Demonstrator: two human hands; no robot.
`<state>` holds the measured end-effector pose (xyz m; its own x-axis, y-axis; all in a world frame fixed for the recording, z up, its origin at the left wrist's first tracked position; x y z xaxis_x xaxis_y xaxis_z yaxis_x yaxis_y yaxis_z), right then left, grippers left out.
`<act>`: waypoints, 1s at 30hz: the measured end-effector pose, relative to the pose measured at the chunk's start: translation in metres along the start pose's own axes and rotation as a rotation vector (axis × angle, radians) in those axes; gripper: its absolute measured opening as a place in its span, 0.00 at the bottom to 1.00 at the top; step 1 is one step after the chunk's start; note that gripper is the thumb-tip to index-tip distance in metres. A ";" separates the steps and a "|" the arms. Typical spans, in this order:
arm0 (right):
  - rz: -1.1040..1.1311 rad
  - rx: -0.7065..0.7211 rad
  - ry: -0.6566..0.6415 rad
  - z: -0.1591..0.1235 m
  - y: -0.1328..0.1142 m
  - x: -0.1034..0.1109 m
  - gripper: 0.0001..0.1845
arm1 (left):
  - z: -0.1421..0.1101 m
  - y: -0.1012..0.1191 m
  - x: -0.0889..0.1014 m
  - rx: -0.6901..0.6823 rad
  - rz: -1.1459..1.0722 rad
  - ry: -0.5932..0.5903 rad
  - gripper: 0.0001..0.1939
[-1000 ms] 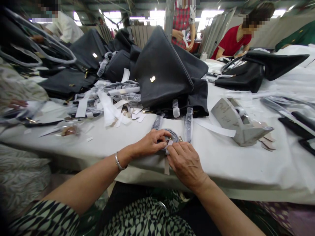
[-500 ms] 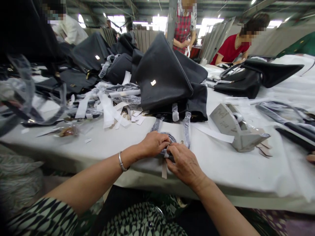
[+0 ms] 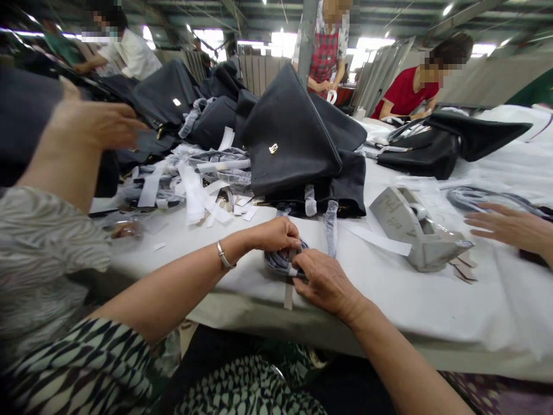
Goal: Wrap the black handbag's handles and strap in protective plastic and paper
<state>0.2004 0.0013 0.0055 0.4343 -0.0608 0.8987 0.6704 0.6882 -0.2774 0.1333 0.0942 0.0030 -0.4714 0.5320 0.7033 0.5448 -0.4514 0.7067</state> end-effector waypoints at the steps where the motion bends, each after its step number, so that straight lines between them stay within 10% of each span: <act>1: 0.005 0.004 0.000 0.002 -0.001 0.000 0.07 | 0.002 -0.001 0.003 0.010 0.000 0.029 0.09; 7: 0.047 -0.025 -0.007 0.002 0.003 -0.004 0.09 | 0.006 -0.011 0.054 0.090 0.026 0.386 0.09; 13: 0.079 -0.075 -0.038 0.001 0.005 -0.007 0.10 | -0.059 -0.054 0.178 0.210 0.247 1.159 0.14; 17: 0.064 -0.108 0.013 -0.001 0.009 -0.008 0.11 | -0.081 -0.064 0.202 0.263 0.566 1.189 0.14; 20: 0.062 -0.138 0.057 -0.006 0.010 -0.009 0.12 | -0.087 -0.038 0.169 0.137 0.644 1.092 0.21; 25: 0.087 -0.158 0.068 -0.011 0.006 -0.011 0.12 | -0.081 0.022 0.015 -0.384 0.456 0.277 0.13; 30: 0.092 -0.156 0.042 -0.011 0.004 -0.008 0.14 | -0.082 0.012 -0.034 -0.295 0.477 0.317 0.12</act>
<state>0.2063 -0.0037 -0.0066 0.5210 -0.0354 0.8528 0.7104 0.5718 -0.4102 0.0990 0.0119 -0.0068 -0.4312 0.0074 0.9022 0.5527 -0.7882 0.2706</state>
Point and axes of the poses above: each hand's wrist, its own z-axis towards the middle knuckle, its own x-axis out of the back of the hand, y = z × x, the point moved 8 cm from there along z, towards the middle knuckle, and after that the axes turned 3 degrees about z, right-handed, at the moved point
